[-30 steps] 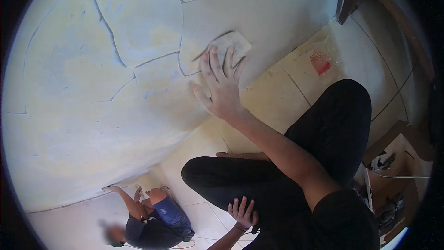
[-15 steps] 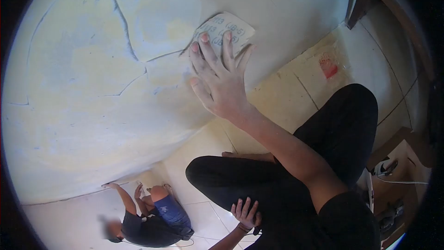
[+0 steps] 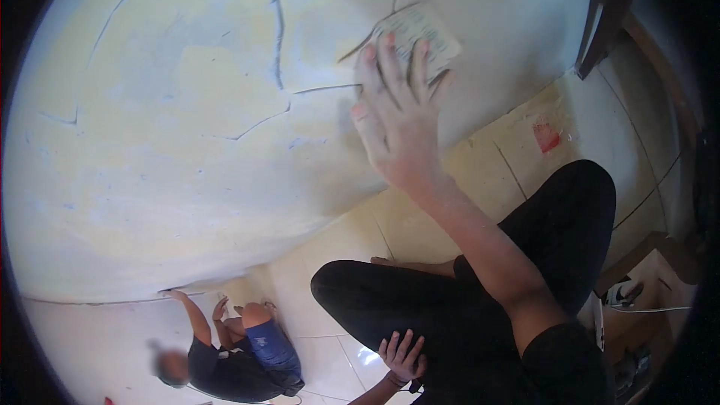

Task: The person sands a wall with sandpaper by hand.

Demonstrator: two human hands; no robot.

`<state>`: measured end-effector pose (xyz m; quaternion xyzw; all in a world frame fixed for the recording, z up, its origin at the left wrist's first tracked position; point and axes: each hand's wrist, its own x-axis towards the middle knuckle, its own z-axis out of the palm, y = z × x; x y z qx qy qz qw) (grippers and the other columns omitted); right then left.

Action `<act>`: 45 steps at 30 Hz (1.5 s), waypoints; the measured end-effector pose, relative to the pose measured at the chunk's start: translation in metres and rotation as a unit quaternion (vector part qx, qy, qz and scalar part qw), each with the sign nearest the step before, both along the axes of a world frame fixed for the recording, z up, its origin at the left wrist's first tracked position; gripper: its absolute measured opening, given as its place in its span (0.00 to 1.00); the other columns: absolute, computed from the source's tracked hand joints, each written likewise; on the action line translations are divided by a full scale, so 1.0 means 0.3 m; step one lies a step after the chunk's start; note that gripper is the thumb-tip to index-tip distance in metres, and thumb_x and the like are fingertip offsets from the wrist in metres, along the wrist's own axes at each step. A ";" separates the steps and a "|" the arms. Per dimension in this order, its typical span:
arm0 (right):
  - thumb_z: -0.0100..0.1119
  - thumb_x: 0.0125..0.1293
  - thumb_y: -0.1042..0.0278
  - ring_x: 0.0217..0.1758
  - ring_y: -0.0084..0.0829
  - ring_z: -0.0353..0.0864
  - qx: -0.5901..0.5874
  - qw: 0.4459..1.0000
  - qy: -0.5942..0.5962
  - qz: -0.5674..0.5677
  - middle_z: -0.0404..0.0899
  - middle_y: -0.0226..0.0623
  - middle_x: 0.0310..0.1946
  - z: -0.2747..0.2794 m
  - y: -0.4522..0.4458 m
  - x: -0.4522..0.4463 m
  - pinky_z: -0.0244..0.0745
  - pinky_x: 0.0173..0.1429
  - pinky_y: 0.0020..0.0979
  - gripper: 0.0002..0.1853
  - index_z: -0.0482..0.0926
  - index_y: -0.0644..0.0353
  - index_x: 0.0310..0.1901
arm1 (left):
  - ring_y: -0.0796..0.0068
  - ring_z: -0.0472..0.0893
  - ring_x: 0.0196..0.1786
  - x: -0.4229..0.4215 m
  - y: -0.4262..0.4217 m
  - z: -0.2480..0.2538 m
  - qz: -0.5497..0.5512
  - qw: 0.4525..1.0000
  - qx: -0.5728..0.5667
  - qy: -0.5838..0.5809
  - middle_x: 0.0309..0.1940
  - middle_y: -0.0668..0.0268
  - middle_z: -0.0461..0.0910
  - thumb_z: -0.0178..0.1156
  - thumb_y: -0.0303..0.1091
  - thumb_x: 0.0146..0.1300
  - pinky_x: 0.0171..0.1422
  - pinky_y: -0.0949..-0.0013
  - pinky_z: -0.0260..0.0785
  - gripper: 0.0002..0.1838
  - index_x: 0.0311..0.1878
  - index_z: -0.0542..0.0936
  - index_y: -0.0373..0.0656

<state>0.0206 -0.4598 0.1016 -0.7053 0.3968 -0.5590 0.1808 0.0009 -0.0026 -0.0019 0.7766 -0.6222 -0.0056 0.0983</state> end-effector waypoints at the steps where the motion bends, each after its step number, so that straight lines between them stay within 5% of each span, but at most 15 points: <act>1: 0.50 0.67 0.53 0.77 0.60 0.42 0.001 1.000 0.004 0.000 0.50 0.37 0.76 0.019 -0.001 -0.016 0.31 0.64 0.80 0.33 0.59 0.51 0.72 | 0.59 0.68 0.68 0.002 0.001 -0.006 0.000 1.000 -0.015 0.003 0.60 0.64 0.77 0.55 0.44 0.55 0.73 0.52 0.46 0.21 0.52 0.83 0.57; 8: 0.49 0.67 0.51 0.77 0.61 0.43 0.009 0.992 0.112 0.051 0.50 0.37 0.76 -0.092 0.159 0.084 0.31 0.62 0.81 0.34 0.57 0.51 0.73 | 0.60 0.67 0.68 0.010 -0.005 0.032 -0.021 1.000 0.003 0.014 0.61 0.67 0.76 0.56 0.43 0.54 0.74 0.53 0.44 0.22 0.54 0.83 0.58; 15: 0.47 0.69 0.55 0.77 0.62 0.40 -0.097 0.992 0.045 -0.066 0.48 0.41 0.76 0.310 -0.083 -0.026 0.29 0.67 0.76 0.33 0.57 0.56 0.73 | 0.57 0.65 0.69 0.002 0.038 0.018 -0.006 0.999 -0.034 0.030 0.61 0.62 0.76 0.56 0.42 0.55 0.74 0.48 0.45 0.20 0.51 0.84 0.54; 17: 0.47 0.69 0.55 0.77 0.61 0.41 -0.125 0.988 0.027 -0.090 0.49 0.39 0.76 0.344 -0.100 -0.032 0.29 0.66 0.76 0.32 0.57 0.55 0.73 | 0.51 0.65 0.70 0.017 0.017 0.064 -0.037 0.998 -0.033 0.030 0.66 0.60 0.70 0.59 0.43 0.56 0.72 0.44 0.51 0.25 0.59 0.78 0.53; 19: 0.47 0.69 0.54 0.77 0.59 0.42 -0.142 0.985 0.016 -0.097 0.50 0.37 0.76 0.326 -0.107 -0.011 0.30 0.66 0.77 0.32 0.58 0.54 0.73 | 0.49 0.66 0.69 0.022 0.000 0.098 -0.053 0.998 -0.030 0.032 0.68 0.59 0.67 0.60 0.42 0.57 0.70 0.42 0.55 0.28 0.63 0.75 0.51; 25: 0.49 0.69 0.54 0.77 0.60 0.44 -0.121 0.961 0.246 0.045 0.49 0.38 0.76 0.082 -0.002 -0.068 0.29 0.66 0.77 0.30 0.61 0.45 0.72 | 0.49 0.65 0.69 0.005 -0.033 0.158 -0.045 0.998 0.011 0.052 0.67 0.58 0.68 0.59 0.39 0.60 0.70 0.41 0.55 0.25 0.62 0.75 0.50; 28: 0.48 0.69 0.49 0.77 0.56 0.44 -0.178 0.970 0.156 -0.059 0.48 0.33 0.77 0.208 -0.120 -0.109 0.28 0.61 0.83 0.31 0.58 0.40 0.73 | 0.50 0.65 0.69 -0.004 -0.023 0.178 -0.038 0.997 0.039 0.051 0.67 0.58 0.68 0.59 0.39 0.60 0.70 0.41 0.55 0.25 0.62 0.75 0.50; 31: 0.49 0.69 0.51 0.77 0.63 0.41 -0.176 0.969 0.075 -0.155 0.46 0.42 0.77 0.334 -0.254 -0.155 0.24 0.65 0.79 0.31 0.61 0.45 0.72 | 0.50 0.65 0.70 -0.005 -0.040 0.151 -0.035 0.998 0.012 0.041 0.67 0.58 0.68 0.58 0.40 0.60 0.70 0.40 0.55 0.24 0.61 0.76 0.50; 39: 0.48 0.69 0.50 0.77 0.64 0.40 -0.198 0.962 0.137 -0.130 0.45 0.48 0.76 0.128 -0.247 -0.142 0.25 0.64 0.80 0.32 0.59 0.51 0.72 | 0.47 0.63 0.70 -0.014 -0.023 0.113 -0.039 0.998 0.041 0.019 0.67 0.58 0.68 0.60 0.41 0.57 0.70 0.38 0.53 0.25 0.61 0.77 0.50; 45: 0.50 0.67 0.52 0.76 0.64 0.41 -0.150 0.976 0.055 -0.146 0.47 0.42 0.76 0.259 -0.304 -0.193 0.25 0.62 0.83 0.32 0.61 0.52 0.71 | 0.47 0.63 0.70 -0.023 -0.045 0.122 -0.027 0.998 0.049 0.015 0.67 0.57 0.68 0.60 0.40 0.57 0.71 0.37 0.52 0.26 0.60 0.77 0.48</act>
